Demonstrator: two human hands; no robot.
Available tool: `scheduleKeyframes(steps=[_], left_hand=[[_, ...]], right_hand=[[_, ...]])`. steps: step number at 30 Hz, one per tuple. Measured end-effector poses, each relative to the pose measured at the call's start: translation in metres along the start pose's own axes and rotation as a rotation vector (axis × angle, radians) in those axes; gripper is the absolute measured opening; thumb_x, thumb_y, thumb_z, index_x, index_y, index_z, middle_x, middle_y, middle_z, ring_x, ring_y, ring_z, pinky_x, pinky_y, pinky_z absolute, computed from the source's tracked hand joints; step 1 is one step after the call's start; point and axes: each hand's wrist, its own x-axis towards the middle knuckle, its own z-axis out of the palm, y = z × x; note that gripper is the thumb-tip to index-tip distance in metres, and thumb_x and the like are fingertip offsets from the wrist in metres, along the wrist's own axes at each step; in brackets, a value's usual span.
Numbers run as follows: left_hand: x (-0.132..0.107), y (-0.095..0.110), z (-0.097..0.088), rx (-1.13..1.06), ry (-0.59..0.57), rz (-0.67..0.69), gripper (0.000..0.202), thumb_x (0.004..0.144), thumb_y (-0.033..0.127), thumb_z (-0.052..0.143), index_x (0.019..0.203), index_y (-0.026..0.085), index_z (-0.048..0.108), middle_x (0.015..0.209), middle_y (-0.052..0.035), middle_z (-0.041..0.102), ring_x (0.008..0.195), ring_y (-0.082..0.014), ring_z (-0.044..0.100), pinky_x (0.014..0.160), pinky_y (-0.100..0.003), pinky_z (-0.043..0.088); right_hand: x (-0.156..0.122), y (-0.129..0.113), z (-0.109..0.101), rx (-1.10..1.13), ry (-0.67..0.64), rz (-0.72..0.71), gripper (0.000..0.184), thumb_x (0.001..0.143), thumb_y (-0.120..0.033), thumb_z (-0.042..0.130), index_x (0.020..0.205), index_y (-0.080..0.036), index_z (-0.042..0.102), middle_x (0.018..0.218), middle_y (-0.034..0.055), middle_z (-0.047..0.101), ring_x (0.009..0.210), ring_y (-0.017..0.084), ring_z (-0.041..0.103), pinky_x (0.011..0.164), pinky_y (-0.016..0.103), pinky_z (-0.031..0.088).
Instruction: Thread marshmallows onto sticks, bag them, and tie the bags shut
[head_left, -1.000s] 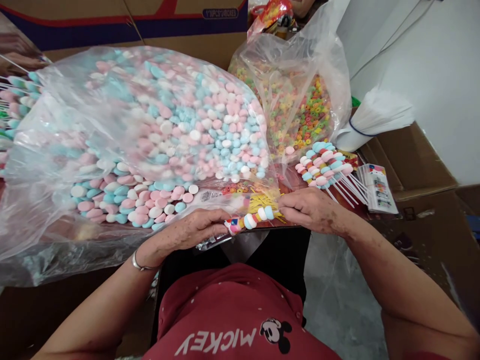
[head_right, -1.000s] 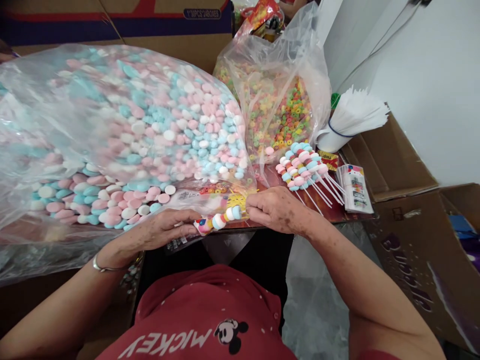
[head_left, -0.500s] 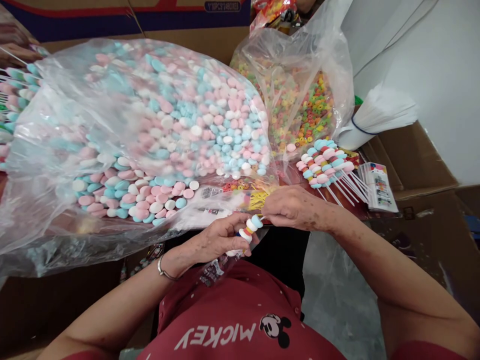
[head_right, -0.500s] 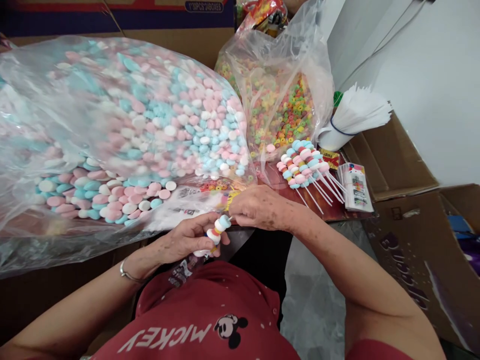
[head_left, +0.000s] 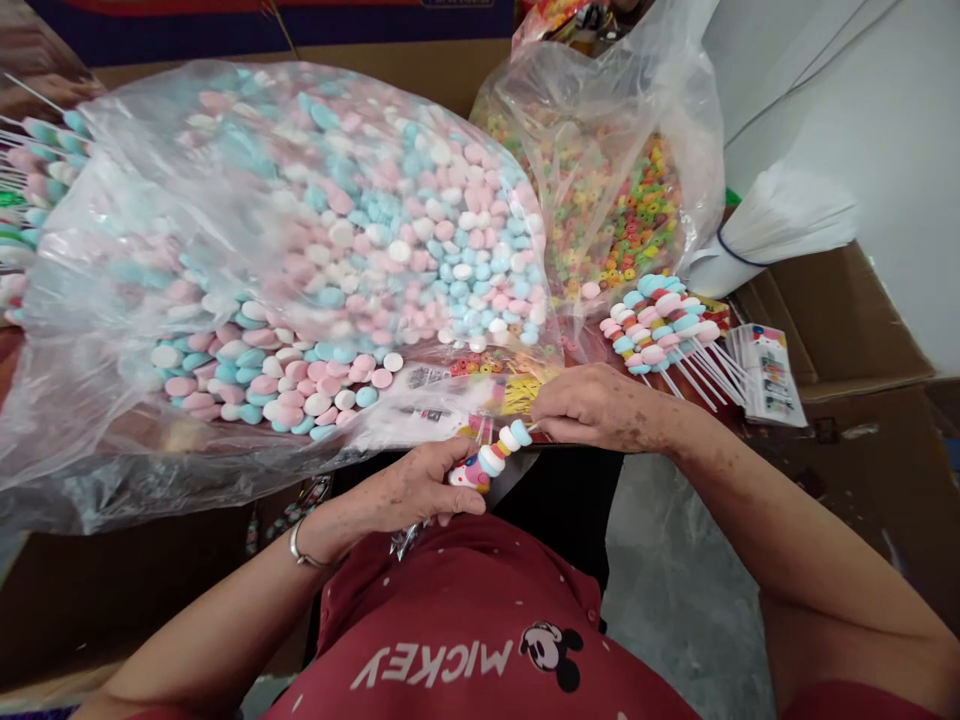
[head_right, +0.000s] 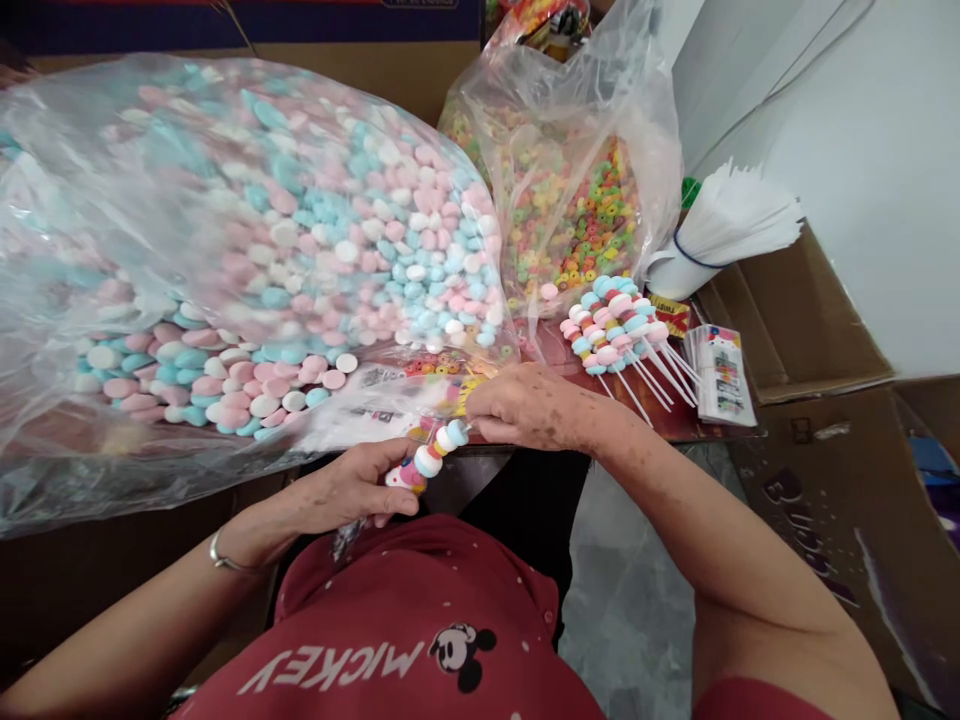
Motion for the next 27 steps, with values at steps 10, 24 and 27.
scheduleKeyframes(steps=[10, 24, 27], left_hand=[[0.017, -0.005, 0.012, -0.076, 0.040, 0.105, 0.046, 0.071, 0.039, 0.078, 0.098, 0.016, 0.050, 0.067, 0.0050, 0.056, 0.051, -0.0071, 0.049, 0.047, -0.020, 0.039], [0.018, -0.008, -0.007, -0.448, -0.527, -0.069, 0.058, 0.057, 0.027, 0.087, 0.105, 0.016, 0.056, 0.057, 0.0031, 0.066, 0.028, -0.0054, 0.042, 0.025, -0.013, 0.030], [0.019, -0.010, -0.011, -0.505, -0.634, -0.088, 0.059, 0.058, 0.028, 0.087, 0.107, 0.017, 0.057, 0.058, 0.0015, 0.067, 0.028, -0.0056, 0.042, 0.025, -0.013, 0.030]], right_hand=[[0.014, -0.024, 0.019, -0.479, 0.212, -0.143, 0.029, 0.098, -0.015, 0.039, 0.081, -0.015, 0.062, 0.077, 0.0051, 0.063, 0.077, 0.018, 0.050, 0.077, 0.035, 0.035], [0.016, -0.021, -0.001, -0.445, 0.254, -0.299, 0.033, 0.103, -0.021, 0.035, 0.082, -0.017, 0.061, 0.074, 0.0007, 0.059, 0.073, 0.015, 0.044, 0.069, 0.032, 0.025], [0.018, -0.023, -0.005, -0.517, 0.336, -0.332, 0.033, 0.103, -0.020, 0.035, 0.085, -0.017, 0.063, 0.073, 0.0001, 0.059, 0.074, 0.016, 0.043, 0.070, 0.033, 0.026]])
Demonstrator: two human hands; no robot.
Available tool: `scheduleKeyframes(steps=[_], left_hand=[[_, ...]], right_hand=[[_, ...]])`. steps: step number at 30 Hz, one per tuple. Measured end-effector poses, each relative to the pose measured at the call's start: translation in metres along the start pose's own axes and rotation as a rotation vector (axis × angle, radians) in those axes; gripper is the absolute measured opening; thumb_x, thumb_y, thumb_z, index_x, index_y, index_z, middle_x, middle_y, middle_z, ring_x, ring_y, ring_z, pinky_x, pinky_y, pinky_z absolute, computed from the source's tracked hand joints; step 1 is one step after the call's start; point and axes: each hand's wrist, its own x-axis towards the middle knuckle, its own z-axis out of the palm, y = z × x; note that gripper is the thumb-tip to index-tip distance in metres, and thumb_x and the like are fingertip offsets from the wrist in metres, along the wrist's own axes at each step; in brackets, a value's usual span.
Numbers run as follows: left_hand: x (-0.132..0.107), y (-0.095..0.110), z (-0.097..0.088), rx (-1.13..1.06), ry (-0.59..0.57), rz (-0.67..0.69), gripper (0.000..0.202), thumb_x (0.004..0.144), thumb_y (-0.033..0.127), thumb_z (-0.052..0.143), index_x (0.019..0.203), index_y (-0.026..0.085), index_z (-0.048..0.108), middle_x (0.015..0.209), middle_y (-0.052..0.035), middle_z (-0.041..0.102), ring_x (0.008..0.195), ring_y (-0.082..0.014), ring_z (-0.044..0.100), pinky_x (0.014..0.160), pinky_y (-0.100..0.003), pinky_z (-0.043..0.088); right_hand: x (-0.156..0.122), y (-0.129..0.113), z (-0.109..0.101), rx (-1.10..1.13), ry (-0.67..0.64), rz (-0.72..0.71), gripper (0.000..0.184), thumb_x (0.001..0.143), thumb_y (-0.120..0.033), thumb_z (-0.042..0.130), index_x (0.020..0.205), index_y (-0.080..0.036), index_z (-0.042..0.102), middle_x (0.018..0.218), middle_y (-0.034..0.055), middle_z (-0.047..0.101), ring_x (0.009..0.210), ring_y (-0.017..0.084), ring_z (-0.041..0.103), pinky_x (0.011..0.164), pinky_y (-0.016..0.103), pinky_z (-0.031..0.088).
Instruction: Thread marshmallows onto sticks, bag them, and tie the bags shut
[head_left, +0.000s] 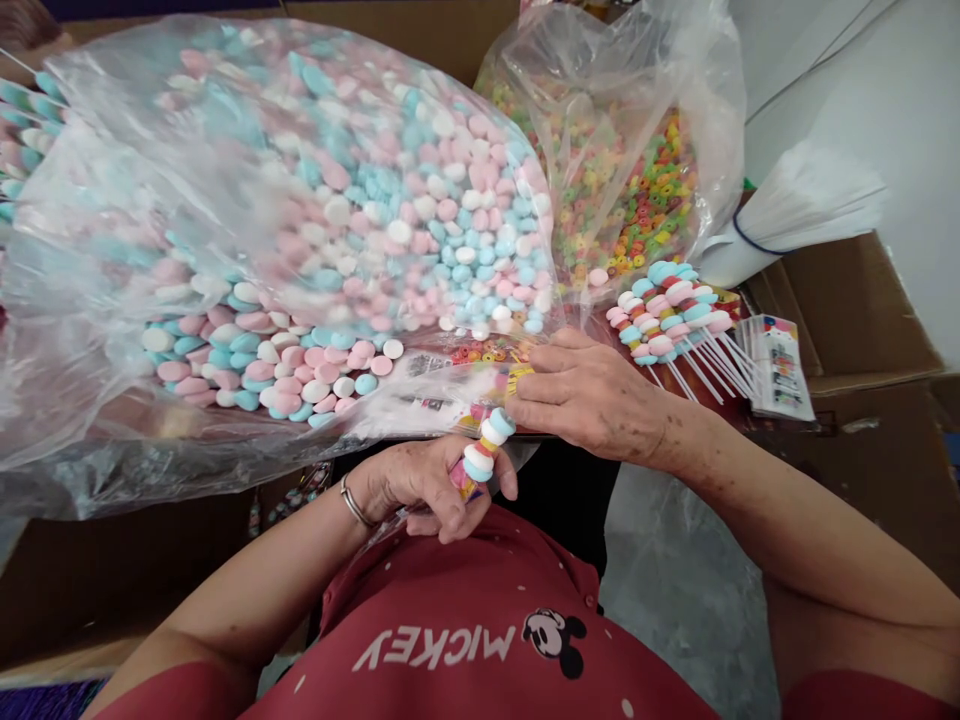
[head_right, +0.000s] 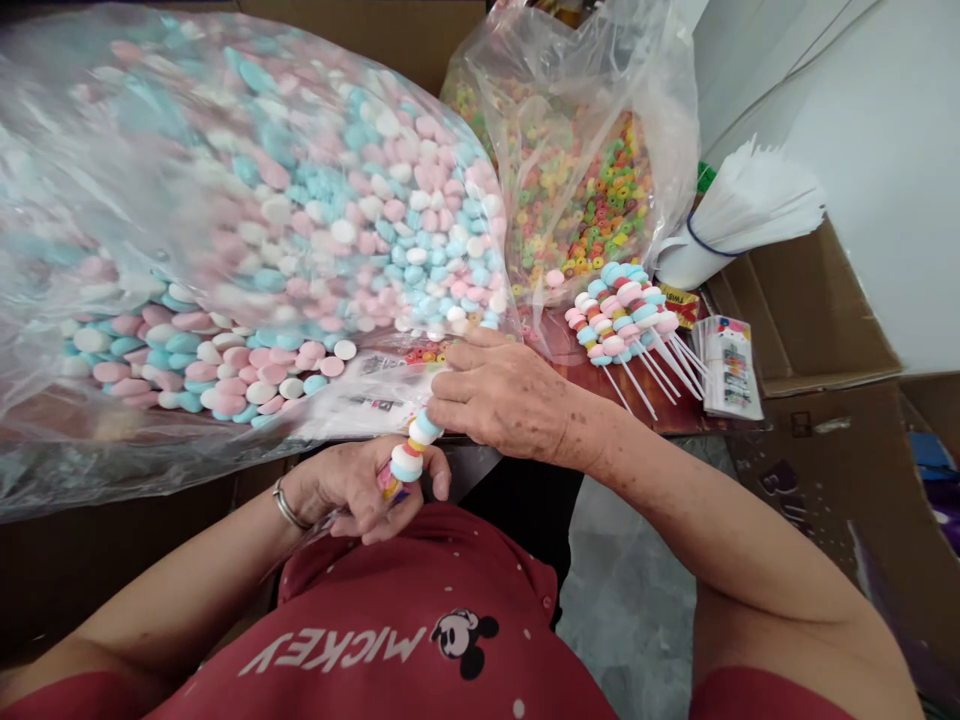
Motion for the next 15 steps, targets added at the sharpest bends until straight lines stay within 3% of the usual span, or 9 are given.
scheduleKeyframes(steps=[4, 8, 11, 15], left_hand=[[0.000, 0.003, -0.001, 0.009, 0.006, 0.009, 0.057, 0.060, 0.025, 0.086, 0.108, 0.016, 0.057, 0.057, 0.0016, 0.066, 0.029, -0.0059, 0.043, 0.026, -0.013, 0.030], [0.004, 0.007, 0.001, 0.064, 0.162, 0.137, 0.056, 0.057, 0.028, 0.087, 0.102, 0.015, 0.055, 0.054, 0.0047, 0.061, 0.029, -0.0053, 0.041, 0.026, -0.013, 0.028], [0.008, 0.006, 0.001, 0.186, 0.308, 0.220, 0.054, 0.062, 0.032, 0.084, 0.102, 0.016, 0.051, 0.055, 0.0069, 0.057, 0.032, -0.0045, 0.041, 0.029, -0.013, 0.027], [0.013, 0.006, 0.004, 0.449, 0.481, 0.196, 0.055, 0.063, 0.035, 0.084, 0.101, 0.018, 0.048, 0.068, 0.0071, 0.055, 0.043, -0.0054, 0.046, 0.039, -0.017, 0.035]], right_hand=[[0.000, 0.001, -0.001, -0.049, 0.018, -0.010, 0.034, 0.103, -0.020, 0.035, 0.083, -0.017, 0.063, 0.071, -0.0007, 0.059, 0.073, 0.015, 0.043, 0.070, 0.033, 0.027], [-0.006, -0.002, 0.005, 0.033, -0.058, 0.062, 0.034, 0.101, -0.022, 0.038, 0.078, -0.018, 0.062, 0.068, -0.0004, 0.058, 0.069, 0.015, 0.043, 0.069, 0.032, 0.027], [-0.008, -0.008, 0.010, 0.191, -0.137, 0.199, 0.031, 0.096, -0.023, 0.043, 0.071, -0.017, 0.061, 0.064, 0.0001, 0.058, 0.064, 0.013, 0.042, 0.066, 0.031, 0.026], [-0.006, -0.012, 0.018, 0.451, -0.349, 0.473, 0.025, 0.085, -0.022, 0.048, 0.064, -0.017, 0.061, 0.058, -0.0011, 0.056, 0.056, 0.011, 0.038, 0.058, 0.028, 0.021]])
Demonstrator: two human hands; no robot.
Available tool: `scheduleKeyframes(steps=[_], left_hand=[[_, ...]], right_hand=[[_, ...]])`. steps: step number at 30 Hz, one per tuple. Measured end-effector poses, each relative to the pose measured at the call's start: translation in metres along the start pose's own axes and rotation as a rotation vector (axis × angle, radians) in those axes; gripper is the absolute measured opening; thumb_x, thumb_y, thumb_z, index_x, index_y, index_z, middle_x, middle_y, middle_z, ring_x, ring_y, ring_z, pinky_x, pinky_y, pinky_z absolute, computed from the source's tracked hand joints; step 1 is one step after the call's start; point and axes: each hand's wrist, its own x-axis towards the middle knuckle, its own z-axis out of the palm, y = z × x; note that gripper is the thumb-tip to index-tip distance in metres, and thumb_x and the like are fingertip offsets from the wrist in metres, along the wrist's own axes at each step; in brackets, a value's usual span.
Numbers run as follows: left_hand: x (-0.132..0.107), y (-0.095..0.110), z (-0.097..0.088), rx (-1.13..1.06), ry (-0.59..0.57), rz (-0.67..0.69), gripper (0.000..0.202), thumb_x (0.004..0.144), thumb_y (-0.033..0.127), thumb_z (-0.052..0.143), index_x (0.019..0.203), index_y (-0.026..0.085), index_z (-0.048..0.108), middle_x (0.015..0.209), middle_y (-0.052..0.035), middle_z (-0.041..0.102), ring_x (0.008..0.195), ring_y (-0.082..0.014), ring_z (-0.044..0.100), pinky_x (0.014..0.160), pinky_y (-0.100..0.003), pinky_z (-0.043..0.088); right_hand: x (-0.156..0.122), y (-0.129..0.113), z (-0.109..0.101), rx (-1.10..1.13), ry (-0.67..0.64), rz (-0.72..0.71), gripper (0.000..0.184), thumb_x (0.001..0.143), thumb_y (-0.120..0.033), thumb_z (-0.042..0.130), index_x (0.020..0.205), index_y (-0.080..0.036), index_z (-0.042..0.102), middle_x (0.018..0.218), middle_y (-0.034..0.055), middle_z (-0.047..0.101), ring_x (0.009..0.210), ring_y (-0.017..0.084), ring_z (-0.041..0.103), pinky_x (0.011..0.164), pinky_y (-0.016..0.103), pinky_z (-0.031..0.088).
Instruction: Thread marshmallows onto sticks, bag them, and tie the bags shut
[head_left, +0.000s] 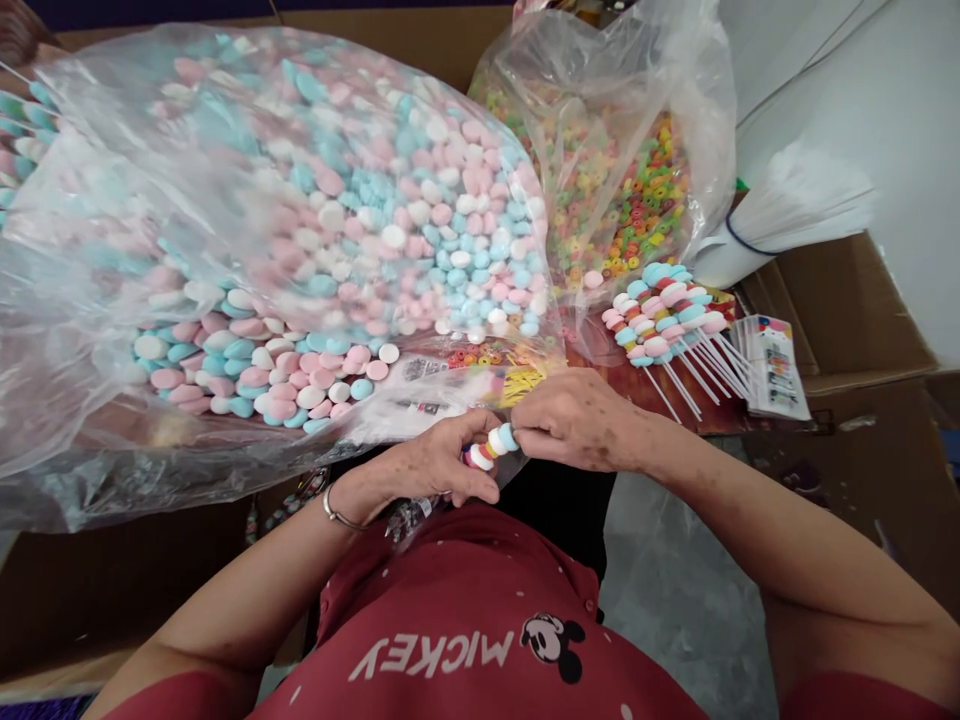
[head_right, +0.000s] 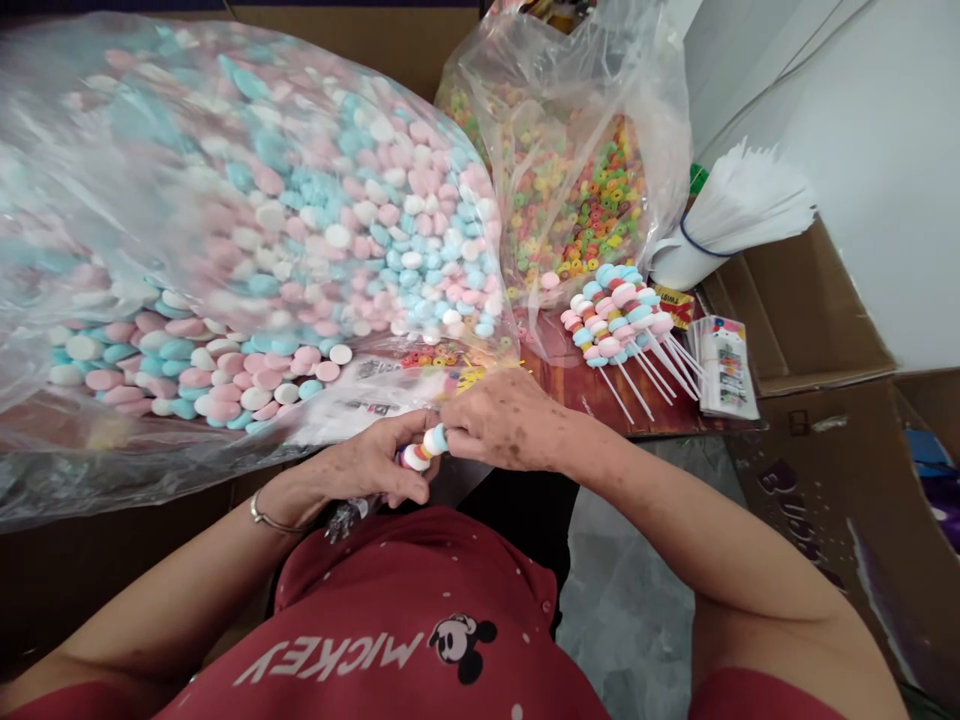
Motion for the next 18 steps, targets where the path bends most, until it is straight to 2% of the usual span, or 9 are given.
scheduleKeyframes(steps=[2, 5, 7, 11, 13, 14, 16, 18], left_hand=[[0.002, 0.001, 0.004, 0.182, 0.065, 0.036, 0.052, 0.066, 0.039, 0.082, 0.100, 0.018, 0.049, 0.073, 0.0055, 0.055, 0.052, -0.0090, 0.050, 0.048, -0.022, 0.041], [0.007, 0.000, 0.011, 0.487, 0.225, 0.167, 0.050, 0.071, 0.037, 0.078, 0.108, 0.018, 0.051, 0.089, -0.0022, 0.060, 0.080, -0.0204, 0.059, 0.071, -0.032, 0.048], [0.010, -0.001, 0.015, 0.589, 0.284, 0.234, 0.053, 0.076, 0.034, 0.074, 0.119, 0.019, 0.047, 0.107, -0.0085, 0.062, 0.099, -0.0266, 0.058, 0.084, -0.039, 0.046], [0.002, 0.001, 0.018, 0.543, 0.288, 0.268, 0.068, 0.077, 0.035, 0.074, 0.131, 0.019, 0.036, 0.126, -0.0141, 0.057, 0.110, -0.0274, 0.056, 0.092, -0.040, 0.044], [-0.009, 0.007, 0.017, 0.466, 0.321, 0.218, 0.075, 0.072, 0.037, 0.078, 0.132, 0.021, 0.037, 0.126, -0.0129, 0.058, 0.103, -0.0243, 0.058, 0.087, -0.036, 0.047], [-0.016, 0.011, 0.016, 0.425, 0.338, 0.158, 0.073, 0.071, 0.038, 0.078, 0.130, 0.021, 0.039, 0.119, -0.0109, 0.061, 0.093, -0.0212, 0.060, 0.079, -0.033, 0.049], [-0.028, 0.016, 0.013, 0.346, 0.299, 0.016, 0.054, 0.077, 0.041, 0.072, 0.121, 0.019, 0.049, 0.091, -0.0030, 0.064, 0.070, -0.0140, 0.056, 0.062, -0.025, 0.046], [-0.036, 0.019, 0.009, 0.250, 0.212, -0.066, 0.035, 0.082, 0.043, 0.067, 0.103, 0.017, 0.057, 0.069, 0.0040, 0.055, 0.056, -0.0092, 0.048, 0.051, -0.020, 0.039]], right_hand=[[0.004, 0.001, 0.004, 0.130, -0.109, 0.115, 0.022, 0.081, -0.021, 0.050, 0.063, -0.017, 0.061, 0.055, -0.0028, 0.052, 0.053, 0.010, 0.037, 0.055, 0.026, 0.019], [0.009, 0.003, 0.010, 0.300, -0.196, 0.201, 0.020, 0.078, -0.020, 0.050, 0.062, -0.016, 0.060, 0.054, -0.0044, 0.049, 0.053, 0.009, 0.038, 0.053, 0.024, 0.020], [0.009, 0.005, 0.013, 0.315, -0.181, 0.202, 0.020, 0.079, -0.019, 0.049, 0.062, -0.016, 0.060, 0.055, -0.0043, 0.050, 0.054, 0.009, 0.040, 0.054, 0.024, 0.021], [0.001, 0.007, 0.012, 0.163, -0.018, 0.094, 0.023, 0.084, -0.020, 0.048, 0.068, -0.016, 0.063, 0.067, 0.0002, 0.062, 0.062, 0.010, 0.046, 0.058, 0.025, 0.023], [-0.003, 0.009, 0.005, 0.132, 0.044, 0.040, 0.023, 0.086, -0.020, 0.048, 0.070, -0.016, 0.064, 0.069, 0.0011, 0.063, 0.065, 0.011, 0.049, 0.060, 0.025, 0.024], [-0.005, 0.010, 0.001, 0.124, 0.058, 0.030, 0.023, 0.086, -0.020, 0.049, 0.069, -0.016, 0.063, 0.067, 0.0006, 0.062, 0.064, 0.011, 0.049, 0.060, 0.025, 0.024], [-0.008, 0.012, -0.006, 0.102, 0.066, 0.031, 0.024, 0.087, -0.020, 0.050, 0.067, -0.016, 0.062, 0.062, -0.0007, 0.060, 0.061, 0.011, 0.048, 0.060, 0.025, 0.024], [-0.009, 0.014, -0.011, 0.066, 0.073, 0.007, 0.026, 0.089, -0.020, 0.049, 0.067, -0.016, 0.062, 0.061, -0.0011, 0.059, 0.060, 0.011, 0.048, 0.060, 0.026, 0.025]])
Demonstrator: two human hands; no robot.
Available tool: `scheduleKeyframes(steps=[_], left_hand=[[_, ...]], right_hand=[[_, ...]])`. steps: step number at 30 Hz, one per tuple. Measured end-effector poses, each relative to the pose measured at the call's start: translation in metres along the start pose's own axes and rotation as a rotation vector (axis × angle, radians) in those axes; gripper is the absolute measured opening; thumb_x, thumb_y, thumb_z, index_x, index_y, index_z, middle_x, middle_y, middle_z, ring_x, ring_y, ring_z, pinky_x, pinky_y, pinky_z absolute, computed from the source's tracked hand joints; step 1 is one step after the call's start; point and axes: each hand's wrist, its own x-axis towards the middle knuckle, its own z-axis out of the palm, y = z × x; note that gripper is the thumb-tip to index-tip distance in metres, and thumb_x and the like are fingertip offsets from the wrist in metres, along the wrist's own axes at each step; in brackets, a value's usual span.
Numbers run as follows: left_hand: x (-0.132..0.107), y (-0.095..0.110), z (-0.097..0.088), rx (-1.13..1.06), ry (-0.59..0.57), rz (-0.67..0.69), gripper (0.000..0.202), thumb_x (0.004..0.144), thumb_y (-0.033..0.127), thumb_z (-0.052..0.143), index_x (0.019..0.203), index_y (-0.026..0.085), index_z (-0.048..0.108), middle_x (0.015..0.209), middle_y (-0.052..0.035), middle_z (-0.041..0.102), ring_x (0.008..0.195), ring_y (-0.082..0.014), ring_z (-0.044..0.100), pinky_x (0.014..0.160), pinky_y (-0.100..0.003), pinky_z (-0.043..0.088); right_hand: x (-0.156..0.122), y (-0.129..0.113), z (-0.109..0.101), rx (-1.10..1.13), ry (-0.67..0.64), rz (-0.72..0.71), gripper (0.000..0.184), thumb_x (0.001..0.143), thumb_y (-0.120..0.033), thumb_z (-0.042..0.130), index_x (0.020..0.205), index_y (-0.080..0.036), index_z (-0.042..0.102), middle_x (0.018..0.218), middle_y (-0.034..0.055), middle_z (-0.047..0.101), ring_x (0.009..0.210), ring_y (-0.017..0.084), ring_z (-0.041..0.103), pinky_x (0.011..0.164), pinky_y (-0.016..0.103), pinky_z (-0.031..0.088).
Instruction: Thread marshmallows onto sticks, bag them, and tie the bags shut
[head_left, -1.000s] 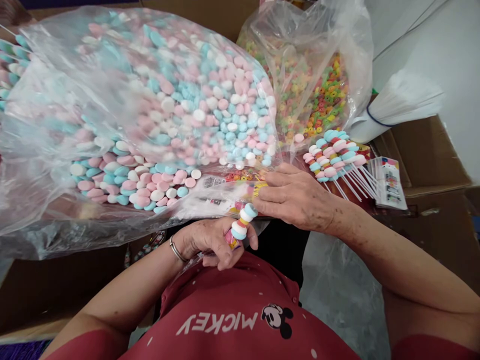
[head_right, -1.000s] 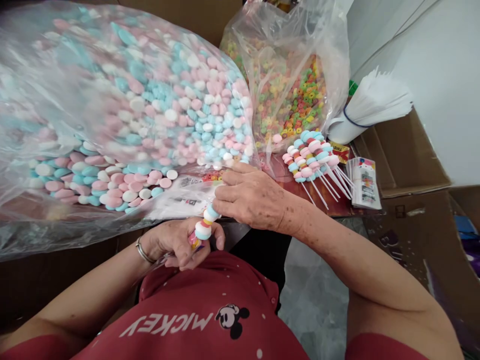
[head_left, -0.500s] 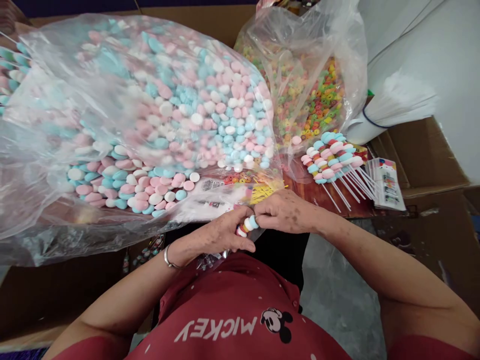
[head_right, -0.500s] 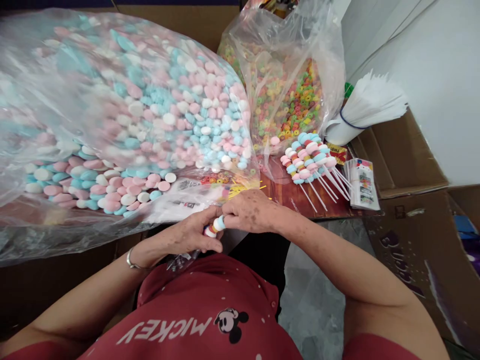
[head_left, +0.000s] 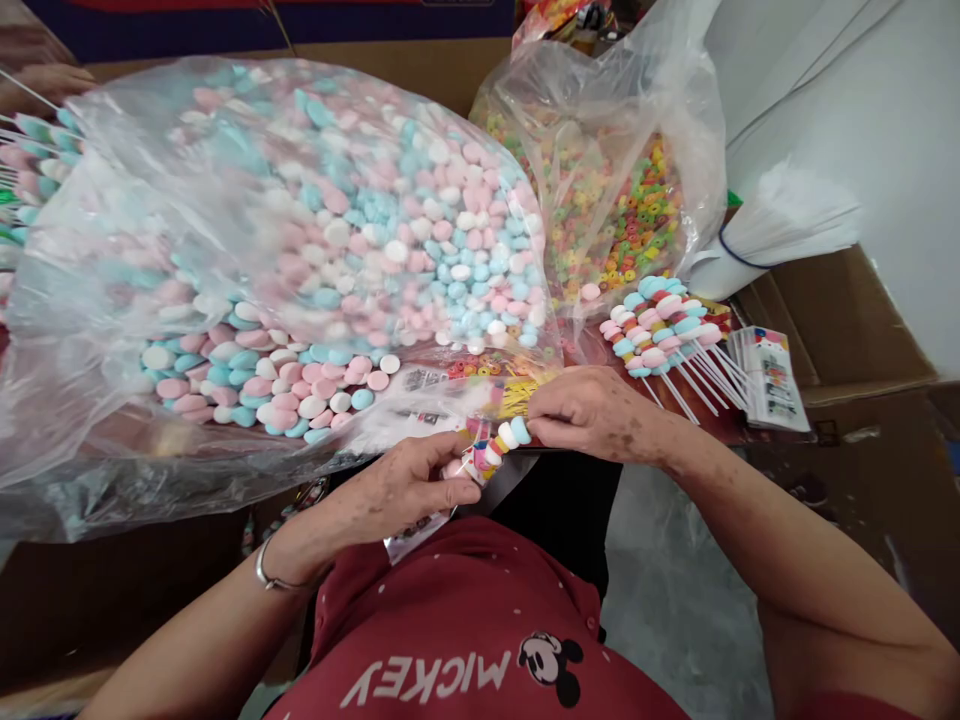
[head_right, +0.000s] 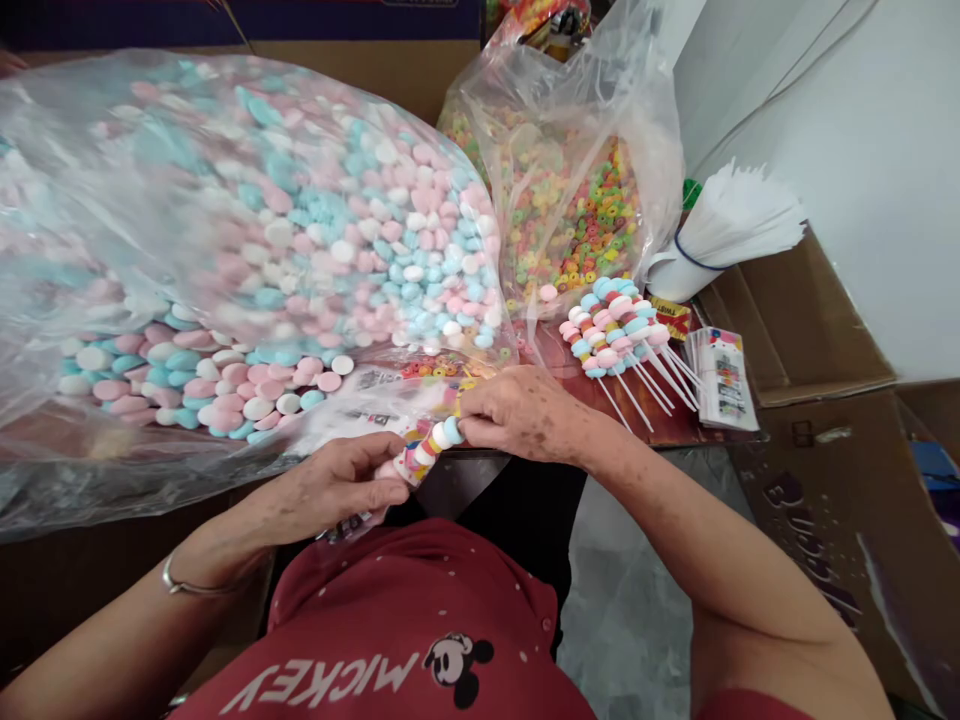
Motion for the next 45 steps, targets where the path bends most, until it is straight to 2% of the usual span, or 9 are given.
scheduleKeyframes(steps=[2, 7, 10, 16, 22, 28, 32, 35, 45], left_hand=[[-0.002, -0.002, -0.005, -0.110, -0.104, -0.035, 0.032, 0.080, 0.043, 0.069, 0.093, 0.016, 0.057, 0.061, 0.0068, 0.050, 0.048, -0.0060, 0.044, 0.044, -0.017, 0.034], [0.002, -0.012, -0.017, -0.326, -0.385, -0.103, 0.038, 0.074, 0.039, 0.075, 0.097, 0.014, 0.056, 0.067, 0.0005, 0.067, 0.033, -0.0030, 0.040, 0.031, -0.015, 0.025], [0.004, -0.014, -0.020, -0.359, -0.444, -0.105, 0.035, 0.075, 0.036, 0.074, 0.095, 0.014, 0.057, 0.066, -0.0014, 0.069, 0.032, -0.0040, 0.041, 0.030, -0.016, 0.025], [0.012, -0.015, -0.006, -0.259, -0.209, -0.013, 0.039, 0.073, 0.038, 0.076, 0.098, 0.015, 0.057, 0.065, 0.0033, 0.060, 0.052, -0.0080, 0.052, 0.049, -0.019, 0.037], [0.022, -0.015, 0.008, 0.014, -0.006, 0.121, 0.040, 0.079, 0.044, 0.071, 0.105, 0.017, 0.056, 0.073, 0.0034, 0.054, 0.062, -0.0110, 0.047, 0.057, -0.022, 0.037], [0.025, -0.015, 0.013, 0.010, 0.104, 0.168, 0.053, 0.078, 0.044, 0.072, 0.117, 0.018, 0.048, 0.080, 0.0016, 0.059, 0.068, -0.0139, 0.049, 0.064, -0.025, 0.040], [0.021, -0.015, 0.012, -0.087, 0.016, 0.040, 0.046, 0.075, 0.047, 0.074, 0.103, 0.018, 0.052, 0.069, 0.0055, 0.052, 0.057, -0.0110, 0.048, 0.056, -0.024, 0.039], [0.020, -0.016, 0.011, -0.127, -0.019, 0.031, 0.039, 0.075, 0.047, 0.073, 0.090, 0.017, 0.053, 0.064, 0.0068, 0.047, 0.054, -0.0092, 0.045, 0.054, -0.023, 0.038], [0.030, -0.017, 0.024, 0.180, 0.189, 0.207, 0.039, 0.074, 0.044, 0.075, 0.094, 0.018, 0.053, 0.083, -0.0011, 0.061, 0.075, -0.0178, 0.055, 0.069, -0.028, 0.043]], right_hand=[[0.000, 0.001, -0.001, -0.054, 0.033, -0.091, 0.028, 0.094, -0.022, 0.048, 0.072, -0.016, 0.064, 0.065, -0.0003, 0.062, 0.064, 0.012, 0.049, 0.064, 0.027, 0.026], [-0.001, -0.003, -0.001, -0.233, 0.187, -0.356, 0.032, 0.100, -0.028, 0.043, 0.078, -0.018, 0.065, 0.071, 0.0007, 0.063, 0.074, 0.015, 0.048, 0.072, 0.031, 0.026], [-0.003, -0.004, -0.003, -0.268, 0.245, -0.399, 0.030, 0.099, -0.025, 0.045, 0.077, -0.018, 0.064, 0.067, -0.0003, 0.061, 0.073, 0.016, 0.047, 0.072, 0.031, 0.024], [-0.002, 0.002, 0.008, -0.248, 0.159, -0.333, 0.035, 0.100, -0.027, 0.042, 0.074, -0.018, 0.063, 0.068, 0.0011, 0.061, 0.069, 0.015, 0.046, 0.070, 0.031, 0.024], [0.004, -0.002, 0.028, -0.049, -0.089, -0.043, 0.027, 0.096, -0.026, 0.047, 0.077, -0.017, 0.062, 0.069, -0.0004, 0.062, 0.064, 0.013, 0.048, 0.061, 0.027, 0.026], [0.007, 0.000, 0.029, -0.251, 0.159, -0.344, 0.032, 0.099, -0.022, 0.040, 0.077, -0.017, 0.063, 0.070, 0.0007, 0.062, 0.069, 0.014, 0.047, 0.070, 0.030, 0.030], [0.004, 0.004, 0.020, -0.349, 0.265, -0.443, 0.029, 0.100, -0.020, 0.042, 0.081, -0.019, 0.063, 0.069, -0.0011, 0.061, 0.067, 0.014, 0.044, 0.075, 0.032, 0.030], [0.003, 0.002, 0.019, -0.328, 0.221, -0.446, 0.026, 0.097, -0.020, 0.045, 0.077, -0.019, 0.062, 0.069, -0.0007, 0.061, 0.067, 0.014, 0.045, 0.073, 0.032, 0.030], [0.018, -0.014, 0.044, -0.166, -0.102, -0.316, 0.030, 0.093, -0.027, 0.050, 0.069, -0.016, 0.064, 0.069, 0.0031, 0.065, 0.063, 0.015, 0.046, 0.063, 0.030, 0.028]])
